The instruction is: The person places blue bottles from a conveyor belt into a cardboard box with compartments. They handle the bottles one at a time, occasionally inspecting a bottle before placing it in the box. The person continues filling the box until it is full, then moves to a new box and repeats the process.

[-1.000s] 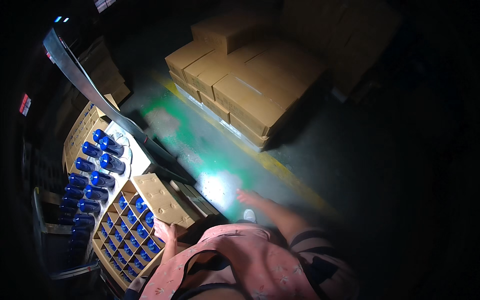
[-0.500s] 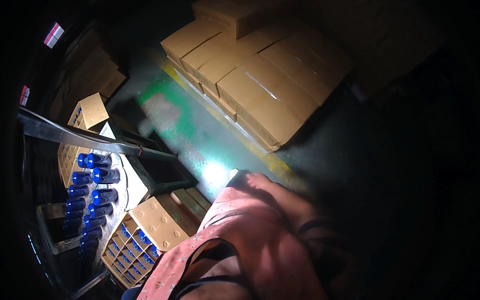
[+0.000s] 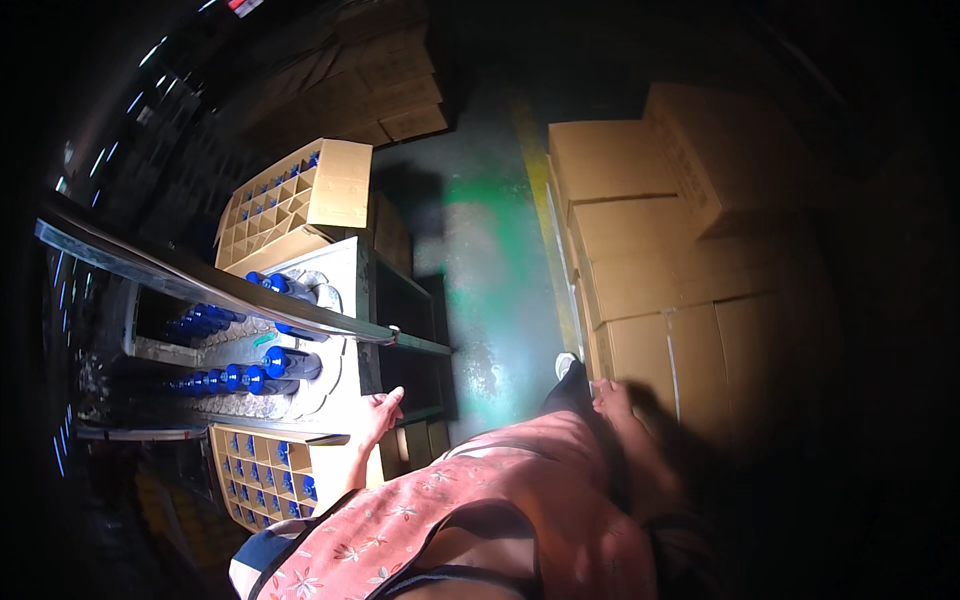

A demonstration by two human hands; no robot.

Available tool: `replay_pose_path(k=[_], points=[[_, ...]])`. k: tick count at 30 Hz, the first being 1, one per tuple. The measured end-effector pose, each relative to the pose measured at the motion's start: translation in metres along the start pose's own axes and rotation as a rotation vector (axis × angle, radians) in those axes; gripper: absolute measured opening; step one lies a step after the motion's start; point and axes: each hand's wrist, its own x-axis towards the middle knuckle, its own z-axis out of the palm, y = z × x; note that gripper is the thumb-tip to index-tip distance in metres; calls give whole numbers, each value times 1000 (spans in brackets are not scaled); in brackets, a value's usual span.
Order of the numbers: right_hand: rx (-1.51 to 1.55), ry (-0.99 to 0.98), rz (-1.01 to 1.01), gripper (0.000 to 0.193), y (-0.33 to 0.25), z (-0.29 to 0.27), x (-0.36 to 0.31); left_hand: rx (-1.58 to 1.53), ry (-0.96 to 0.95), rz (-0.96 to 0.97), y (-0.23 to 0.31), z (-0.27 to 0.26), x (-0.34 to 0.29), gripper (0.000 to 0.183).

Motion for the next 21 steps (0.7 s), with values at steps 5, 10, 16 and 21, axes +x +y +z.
replay_pose_path(k=[5, 10, 16, 21], points=[[-74, -174, -42, 33, -142, -21, 114, -178, 4, -32, 120, 42, 33, 54], [-214, -241, -28, 23, -273, -1, 213, -307, 112, -88, 206, 35, 100, 50], [-335, -375, -181, 19, -389, 49, 392, -411, 148, -155, 276, 25, 243, 47], [-517, -590, -823, 19, -493, 122, 521, -560, 271, -69, 347, -36, 398, 43]])
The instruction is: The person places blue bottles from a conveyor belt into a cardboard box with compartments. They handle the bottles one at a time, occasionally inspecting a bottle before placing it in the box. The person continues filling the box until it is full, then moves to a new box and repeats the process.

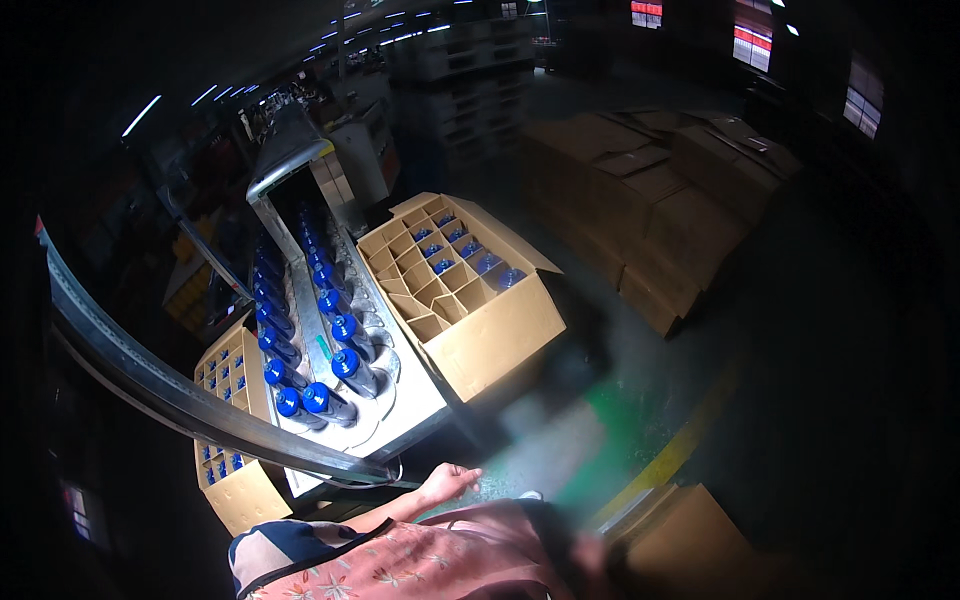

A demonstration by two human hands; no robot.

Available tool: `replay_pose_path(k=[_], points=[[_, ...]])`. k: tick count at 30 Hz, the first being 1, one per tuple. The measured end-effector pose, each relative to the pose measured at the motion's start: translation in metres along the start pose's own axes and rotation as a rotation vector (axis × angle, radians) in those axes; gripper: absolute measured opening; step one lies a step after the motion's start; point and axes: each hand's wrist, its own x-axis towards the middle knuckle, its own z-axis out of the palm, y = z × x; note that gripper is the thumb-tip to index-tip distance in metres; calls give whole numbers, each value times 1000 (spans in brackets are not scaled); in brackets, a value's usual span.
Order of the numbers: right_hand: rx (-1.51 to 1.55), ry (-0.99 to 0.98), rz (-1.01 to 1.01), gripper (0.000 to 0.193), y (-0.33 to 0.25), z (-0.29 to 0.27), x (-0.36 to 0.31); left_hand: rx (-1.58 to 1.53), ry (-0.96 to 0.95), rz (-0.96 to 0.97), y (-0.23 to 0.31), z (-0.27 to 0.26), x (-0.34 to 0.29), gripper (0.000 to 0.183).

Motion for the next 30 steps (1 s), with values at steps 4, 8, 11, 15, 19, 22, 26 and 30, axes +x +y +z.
replay_pose_path(k=[4, 8, 11, 15, 19, 22, 26, 30], points=[[336, 100, 645, 20, -81, -76, 142, -69, -19, -16, 109, 3, 109, 44], [288, 117, 565, 20, -131, -143, 286, -65, 39, 13, 204, 26, 212, 45], [160, 40, 326, 21, -122, -188, 399, -207, 116, 86, 263, 49, 286, 44], [19, -70, 260, 23, -120, -256, 550, -269, 228, 5, 342, 89, 367, 44], [142, -169, 244, 19, -135, -306, 691, -283, 212, -30, 410, 120, 438, 43], [-13, -196, 62, 18, -133, -308, 802, -235, 222, -131, 436, 120, 494, 43], [-70, -215, -36, 18, -131, -274, 932, -287, 308, -92, 449, 106, 571, 40], [-16, -301, -31, 18, -149, -233, 1050, -637, 386, -53, 468, 55, 679, 36]])
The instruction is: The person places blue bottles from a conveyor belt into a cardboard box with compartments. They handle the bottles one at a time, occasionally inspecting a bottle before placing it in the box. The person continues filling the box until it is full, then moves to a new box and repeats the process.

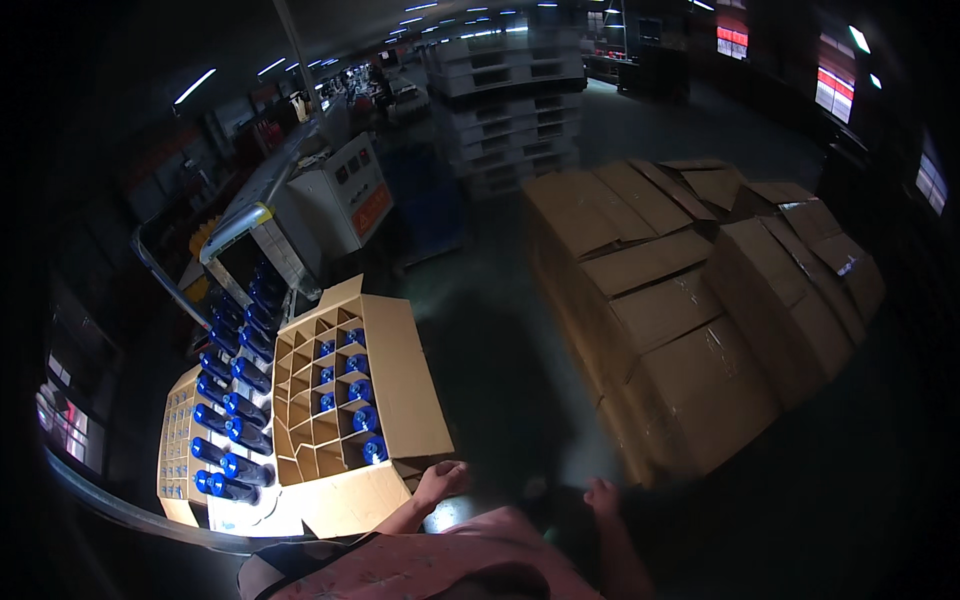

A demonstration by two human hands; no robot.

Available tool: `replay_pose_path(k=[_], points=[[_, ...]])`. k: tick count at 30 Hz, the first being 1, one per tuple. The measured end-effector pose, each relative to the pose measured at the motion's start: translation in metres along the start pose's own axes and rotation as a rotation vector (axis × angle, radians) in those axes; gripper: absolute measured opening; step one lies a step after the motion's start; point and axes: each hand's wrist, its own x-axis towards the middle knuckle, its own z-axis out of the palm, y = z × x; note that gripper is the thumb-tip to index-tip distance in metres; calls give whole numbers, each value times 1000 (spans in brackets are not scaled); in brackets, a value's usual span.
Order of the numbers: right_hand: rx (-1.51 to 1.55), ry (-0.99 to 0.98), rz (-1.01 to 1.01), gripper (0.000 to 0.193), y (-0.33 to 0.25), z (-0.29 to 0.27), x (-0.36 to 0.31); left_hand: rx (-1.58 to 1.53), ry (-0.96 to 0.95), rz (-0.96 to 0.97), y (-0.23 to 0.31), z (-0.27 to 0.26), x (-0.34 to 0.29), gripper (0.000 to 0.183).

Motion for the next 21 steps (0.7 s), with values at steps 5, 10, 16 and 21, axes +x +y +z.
replay_pose_path(k=[5, 10, 16, 21], points=[[-153, -94, -12, 22, -44, 12, 155, -258, 214, -25, 18, -37, 128, 39], [947, -56, 89, 15, -152, -29, 310, 666, 446, -243, -37, -101, 204, 22], [655, 167, -100, 15, -254, -40, 474, 1096, 399, -516, -49, -124, 241, 36], [-190, 441, -103, 14, -277, -4, 582, 851, 608, -567, 0, -98, 245, 32]])
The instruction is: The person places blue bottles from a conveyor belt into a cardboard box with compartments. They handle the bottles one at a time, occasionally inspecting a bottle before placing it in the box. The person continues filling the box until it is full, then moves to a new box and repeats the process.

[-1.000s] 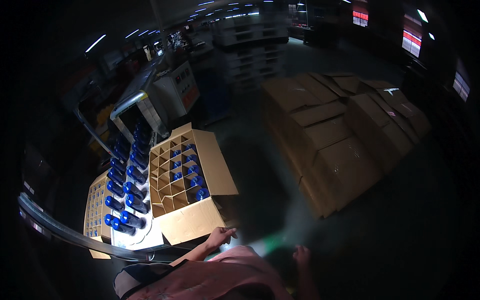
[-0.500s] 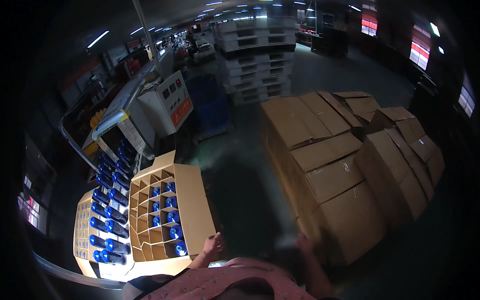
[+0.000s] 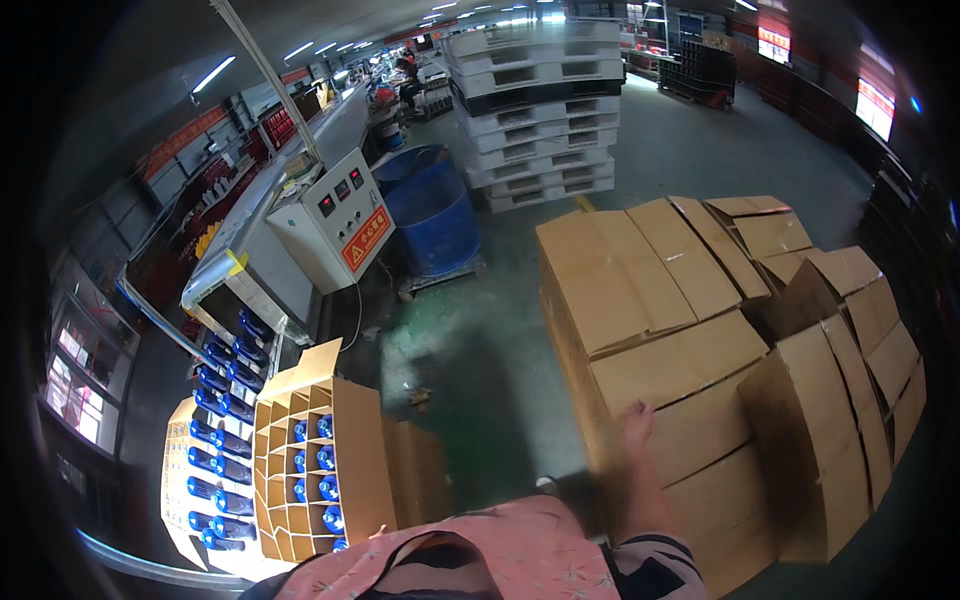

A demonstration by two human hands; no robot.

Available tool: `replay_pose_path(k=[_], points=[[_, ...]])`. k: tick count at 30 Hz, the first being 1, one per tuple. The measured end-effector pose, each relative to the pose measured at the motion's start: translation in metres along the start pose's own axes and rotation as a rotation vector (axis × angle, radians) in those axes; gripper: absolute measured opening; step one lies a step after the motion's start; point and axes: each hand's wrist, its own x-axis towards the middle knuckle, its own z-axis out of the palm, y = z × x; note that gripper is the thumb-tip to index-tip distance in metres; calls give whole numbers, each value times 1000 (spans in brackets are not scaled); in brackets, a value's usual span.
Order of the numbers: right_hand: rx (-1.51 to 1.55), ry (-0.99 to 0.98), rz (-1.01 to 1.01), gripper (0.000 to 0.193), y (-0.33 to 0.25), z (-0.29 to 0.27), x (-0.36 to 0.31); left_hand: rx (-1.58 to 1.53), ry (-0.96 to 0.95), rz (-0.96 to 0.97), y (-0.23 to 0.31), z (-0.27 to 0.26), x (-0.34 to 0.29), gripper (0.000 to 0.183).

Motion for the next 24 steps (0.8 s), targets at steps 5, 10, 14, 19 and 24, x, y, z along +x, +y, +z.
replay_pose_path(k=[5, 10, 14, 19, 24], points=[[-225, 119, -47, 16, -18, 28, 17, -97, 32, -118, 39, -37, 8, 29], [-204, 111, 69, 19, -49, 32, 15, -211, 51, -150, 59, -50, 29, 27], [-195, 74, 155, 18, -53, 43, 13, -315, 50, -128, 55, -42, 54, 25], [-15, 4, 5, 26, -37, 84, -7, -472, 45, -32, 25, -22, 94, 24], [414, -486, -287, 25, -80, 179, -60, -1022, -9, -79, 14, -17, 88, 23]])
